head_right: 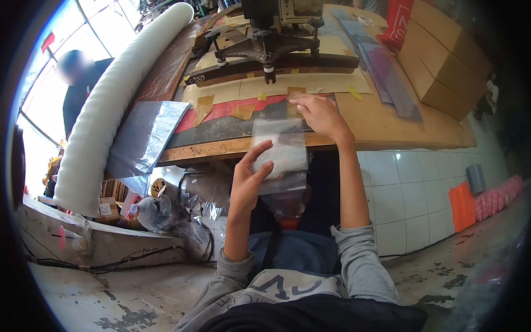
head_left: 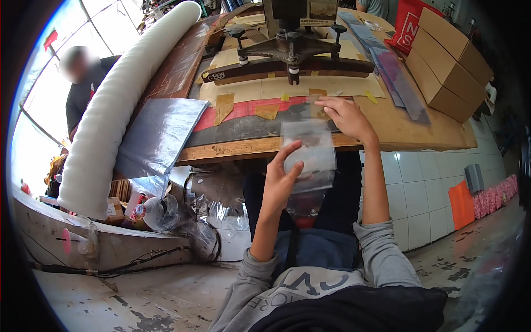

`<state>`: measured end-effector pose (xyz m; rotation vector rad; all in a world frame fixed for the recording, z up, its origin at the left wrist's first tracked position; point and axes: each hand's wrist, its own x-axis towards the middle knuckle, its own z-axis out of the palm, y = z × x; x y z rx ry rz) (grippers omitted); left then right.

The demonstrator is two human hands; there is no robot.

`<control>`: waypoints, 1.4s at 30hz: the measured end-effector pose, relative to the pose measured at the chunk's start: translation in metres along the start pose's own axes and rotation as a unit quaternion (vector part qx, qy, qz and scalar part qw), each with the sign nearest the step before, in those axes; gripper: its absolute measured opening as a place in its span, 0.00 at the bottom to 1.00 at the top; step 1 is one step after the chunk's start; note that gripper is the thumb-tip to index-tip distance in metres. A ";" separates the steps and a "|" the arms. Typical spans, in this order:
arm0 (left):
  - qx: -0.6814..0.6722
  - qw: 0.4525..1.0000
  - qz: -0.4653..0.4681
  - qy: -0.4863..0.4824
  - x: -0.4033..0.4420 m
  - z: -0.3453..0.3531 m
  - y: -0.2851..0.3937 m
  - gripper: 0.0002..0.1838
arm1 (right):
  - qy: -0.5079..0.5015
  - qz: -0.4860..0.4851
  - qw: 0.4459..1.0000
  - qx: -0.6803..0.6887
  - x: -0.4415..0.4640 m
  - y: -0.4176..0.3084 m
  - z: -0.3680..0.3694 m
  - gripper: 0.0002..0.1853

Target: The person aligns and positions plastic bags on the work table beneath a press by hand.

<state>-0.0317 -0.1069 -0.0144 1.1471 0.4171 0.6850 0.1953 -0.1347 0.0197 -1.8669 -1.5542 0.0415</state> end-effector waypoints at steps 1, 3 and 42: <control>0.019 1.000 0.021 -0.004 0.007 -0.001 0.000 0.22 | 0.008 -0.008 1.000 0.005 -0.003 0.001 -0.001 0.13; 0.018 1.000 0.021 0.002 0.018 0.000 0.005 0.22 | 0.024 -0.022 0.999 0.016 -0.009 0.001 -0.002 0.13; 0.151 0.988 0.023 0.025 0.106 -0.027 0.004 0.23 | 0.111 0.068 0.989 -0.071 -0.017 -0.008 0.049 0.21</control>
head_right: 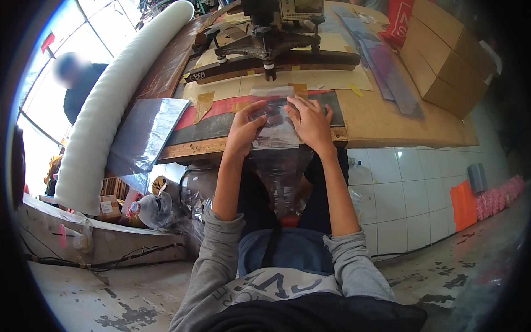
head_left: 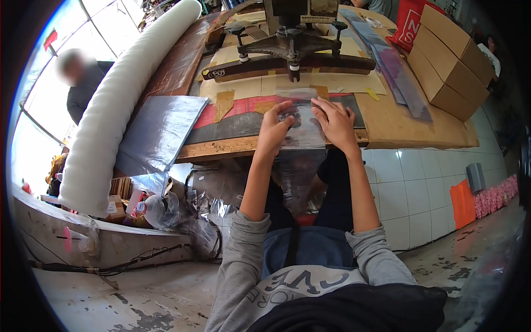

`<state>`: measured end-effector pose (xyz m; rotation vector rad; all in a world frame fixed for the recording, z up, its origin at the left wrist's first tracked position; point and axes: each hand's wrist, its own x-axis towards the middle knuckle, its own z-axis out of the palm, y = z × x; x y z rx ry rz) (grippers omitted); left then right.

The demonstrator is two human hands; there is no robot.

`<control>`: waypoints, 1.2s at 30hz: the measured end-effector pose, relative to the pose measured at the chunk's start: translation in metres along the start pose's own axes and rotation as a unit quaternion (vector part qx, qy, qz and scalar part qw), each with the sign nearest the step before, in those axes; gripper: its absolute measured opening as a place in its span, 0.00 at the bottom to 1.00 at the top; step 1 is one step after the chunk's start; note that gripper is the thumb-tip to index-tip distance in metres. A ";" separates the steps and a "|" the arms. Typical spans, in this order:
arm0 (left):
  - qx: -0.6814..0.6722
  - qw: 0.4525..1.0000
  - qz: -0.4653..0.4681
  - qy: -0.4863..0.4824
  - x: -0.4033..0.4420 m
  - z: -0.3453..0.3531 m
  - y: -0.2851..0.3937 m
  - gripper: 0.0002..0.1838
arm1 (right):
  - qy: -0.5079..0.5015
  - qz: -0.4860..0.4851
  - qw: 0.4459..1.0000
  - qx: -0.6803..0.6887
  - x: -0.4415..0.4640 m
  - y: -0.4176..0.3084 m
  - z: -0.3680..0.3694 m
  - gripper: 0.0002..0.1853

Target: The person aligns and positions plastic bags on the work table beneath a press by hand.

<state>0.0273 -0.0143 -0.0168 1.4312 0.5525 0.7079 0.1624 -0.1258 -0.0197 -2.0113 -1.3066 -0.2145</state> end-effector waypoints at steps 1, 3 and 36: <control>0.000 1.000 0.004 -0.001 0.001 0.000 -0.001 0.22 | 0.003 0.000 1.000 -0.003 0.000 0.001 0.001 0.21; 0.001 1.000 0.014 -0.003 0.004 0.000 -0.004 0.22 | 0.009 0.000 1.000 -0.010 0.000 0.001 0.004 0.20; 0.032 0.999 0.020 -0.019 0.008 -0.002 -0.010 0.23 | 0.031 -0.022 0.999 -0.019 -0.004 0.005 0.006 0.21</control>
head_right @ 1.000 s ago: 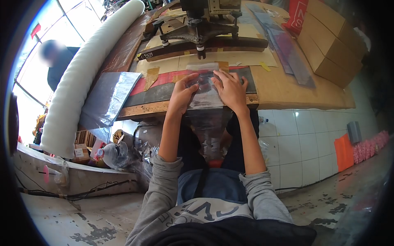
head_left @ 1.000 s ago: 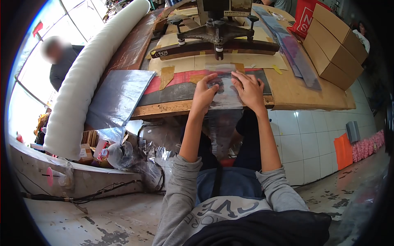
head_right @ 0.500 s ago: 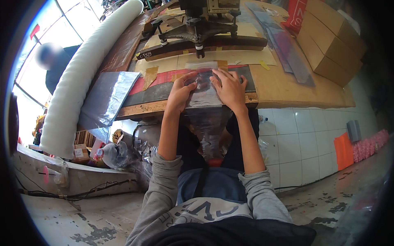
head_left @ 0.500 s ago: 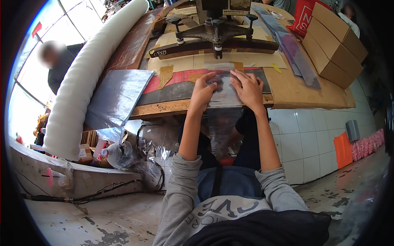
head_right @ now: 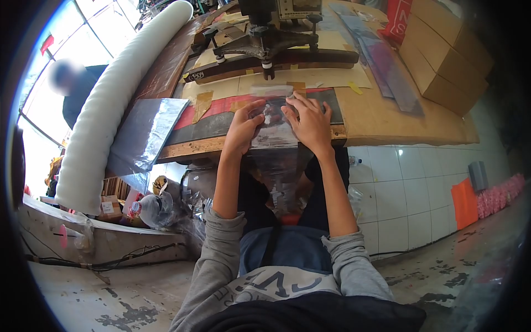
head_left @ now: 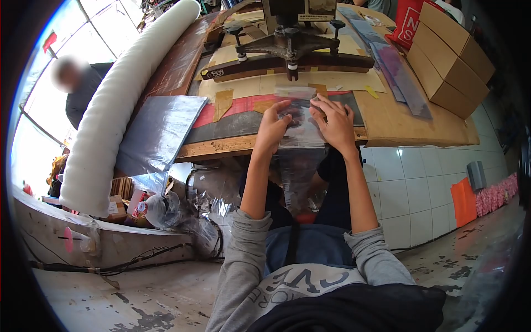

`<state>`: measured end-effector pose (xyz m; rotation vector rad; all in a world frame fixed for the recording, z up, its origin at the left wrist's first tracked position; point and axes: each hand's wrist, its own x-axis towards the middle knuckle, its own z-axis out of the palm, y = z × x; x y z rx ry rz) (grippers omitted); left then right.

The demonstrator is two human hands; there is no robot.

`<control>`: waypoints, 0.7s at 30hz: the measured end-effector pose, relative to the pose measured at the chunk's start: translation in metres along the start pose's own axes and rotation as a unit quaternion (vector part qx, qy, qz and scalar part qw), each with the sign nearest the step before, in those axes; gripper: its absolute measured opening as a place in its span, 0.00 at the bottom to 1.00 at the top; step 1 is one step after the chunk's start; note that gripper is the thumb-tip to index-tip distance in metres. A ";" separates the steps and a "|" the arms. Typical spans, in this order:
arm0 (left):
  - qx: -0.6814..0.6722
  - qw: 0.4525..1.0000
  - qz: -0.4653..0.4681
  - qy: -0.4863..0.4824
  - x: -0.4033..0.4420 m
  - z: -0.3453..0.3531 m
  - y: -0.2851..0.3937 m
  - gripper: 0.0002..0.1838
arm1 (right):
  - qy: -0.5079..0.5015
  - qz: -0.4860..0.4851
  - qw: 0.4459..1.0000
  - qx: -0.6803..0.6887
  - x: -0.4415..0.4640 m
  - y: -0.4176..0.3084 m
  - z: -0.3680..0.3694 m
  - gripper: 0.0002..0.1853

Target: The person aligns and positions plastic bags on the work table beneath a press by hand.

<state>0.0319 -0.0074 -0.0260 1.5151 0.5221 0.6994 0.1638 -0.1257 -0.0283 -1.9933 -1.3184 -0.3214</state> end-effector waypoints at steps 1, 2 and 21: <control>-0.011 1.000 -0.006 0.001 -0.001 0.001 0.004 0.23 | -0.001 0.001 1.000 -0.001 0.000 -0.001 0.000 0.22; -0.023 1.000 -0.013 0.002 -0.003 0.002 0.008 0.23 | -0.002 0.002 1.000 -0.003 0.001 -0.002 -0.001 0.22; -0.045 0.999 -0.021 0.004 -0.002 0.004 0.014 0.22 | -0.007 0.010 1.000 -0.016 0.004 -0.004 -0.001 0.22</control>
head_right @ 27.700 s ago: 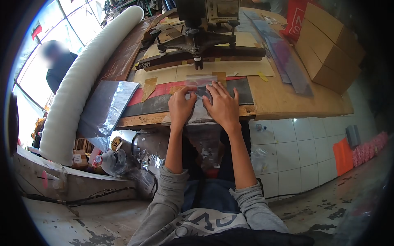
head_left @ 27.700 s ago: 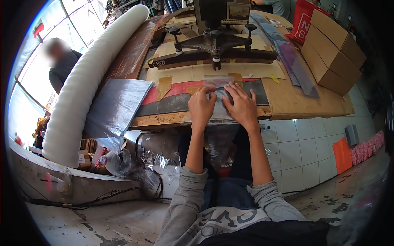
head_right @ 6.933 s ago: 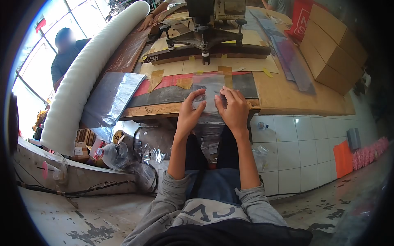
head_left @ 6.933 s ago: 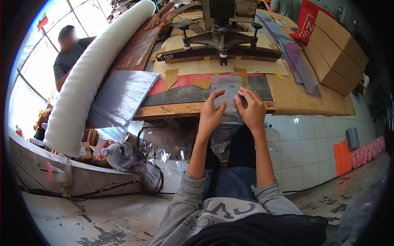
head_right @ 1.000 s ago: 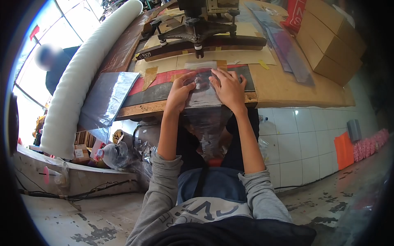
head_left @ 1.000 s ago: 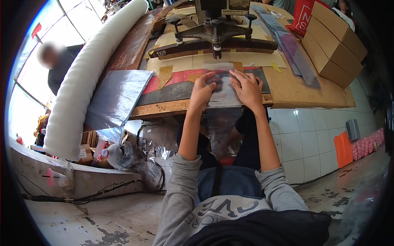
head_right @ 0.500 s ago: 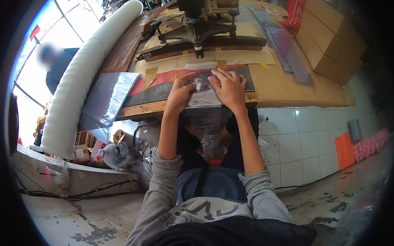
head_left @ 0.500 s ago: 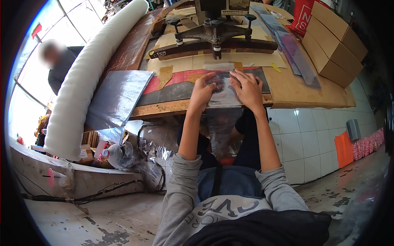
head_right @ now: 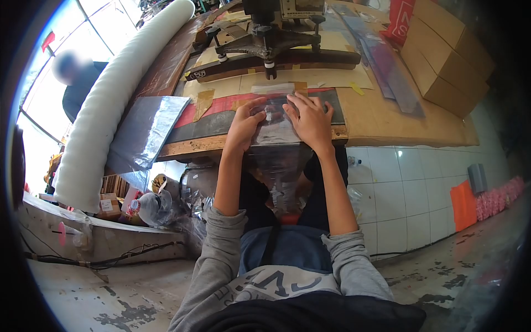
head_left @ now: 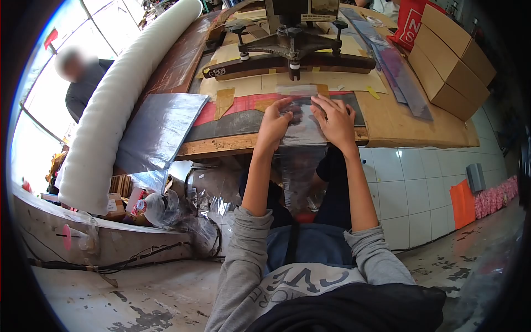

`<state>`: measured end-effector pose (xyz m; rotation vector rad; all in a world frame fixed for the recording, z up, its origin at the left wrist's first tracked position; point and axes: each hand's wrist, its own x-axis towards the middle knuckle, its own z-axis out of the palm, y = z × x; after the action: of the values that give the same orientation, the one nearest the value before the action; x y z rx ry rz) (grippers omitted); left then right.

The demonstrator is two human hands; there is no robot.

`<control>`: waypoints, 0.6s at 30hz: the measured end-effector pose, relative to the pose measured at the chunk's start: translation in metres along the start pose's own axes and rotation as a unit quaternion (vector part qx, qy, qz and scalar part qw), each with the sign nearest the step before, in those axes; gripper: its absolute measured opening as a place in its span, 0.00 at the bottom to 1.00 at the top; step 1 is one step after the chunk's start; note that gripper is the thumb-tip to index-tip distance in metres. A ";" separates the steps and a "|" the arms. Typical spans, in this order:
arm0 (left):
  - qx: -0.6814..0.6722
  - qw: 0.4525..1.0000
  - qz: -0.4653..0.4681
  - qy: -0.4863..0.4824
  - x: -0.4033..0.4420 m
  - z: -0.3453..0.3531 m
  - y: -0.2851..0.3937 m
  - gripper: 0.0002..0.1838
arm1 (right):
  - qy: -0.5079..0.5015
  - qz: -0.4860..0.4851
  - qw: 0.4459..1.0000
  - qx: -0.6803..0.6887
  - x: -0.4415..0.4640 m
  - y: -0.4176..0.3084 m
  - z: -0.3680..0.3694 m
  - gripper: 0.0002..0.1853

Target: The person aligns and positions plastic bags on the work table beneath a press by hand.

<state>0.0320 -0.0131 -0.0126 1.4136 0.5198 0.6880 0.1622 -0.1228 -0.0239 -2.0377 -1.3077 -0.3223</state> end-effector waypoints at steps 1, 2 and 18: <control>0.001 1.000 0.001 -0.001 0.000 0.000 -0.001 0.22 | 0.001 0.000 1.000 0.000 0.000 0.000 0.000 0.21; 0.002 1.000 0.001 -0.002 0.001 -0.001 -0.002 0.22 | 0.001 -0.001 1.000 0.000 0.000 0.001 0.001 0.21; 0.015 1.000 0.006 -0.001 0.000 -0.001 0.000 0.23 | -0.006 0.004 1.000 0.005 -0.001 -0.001 -0.003 0.20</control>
<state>0.0317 -0.0124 -0.0130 1.4469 0.5216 0.6905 0.1612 -0.1248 -0.0217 -2.0389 -1.3064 -0.3002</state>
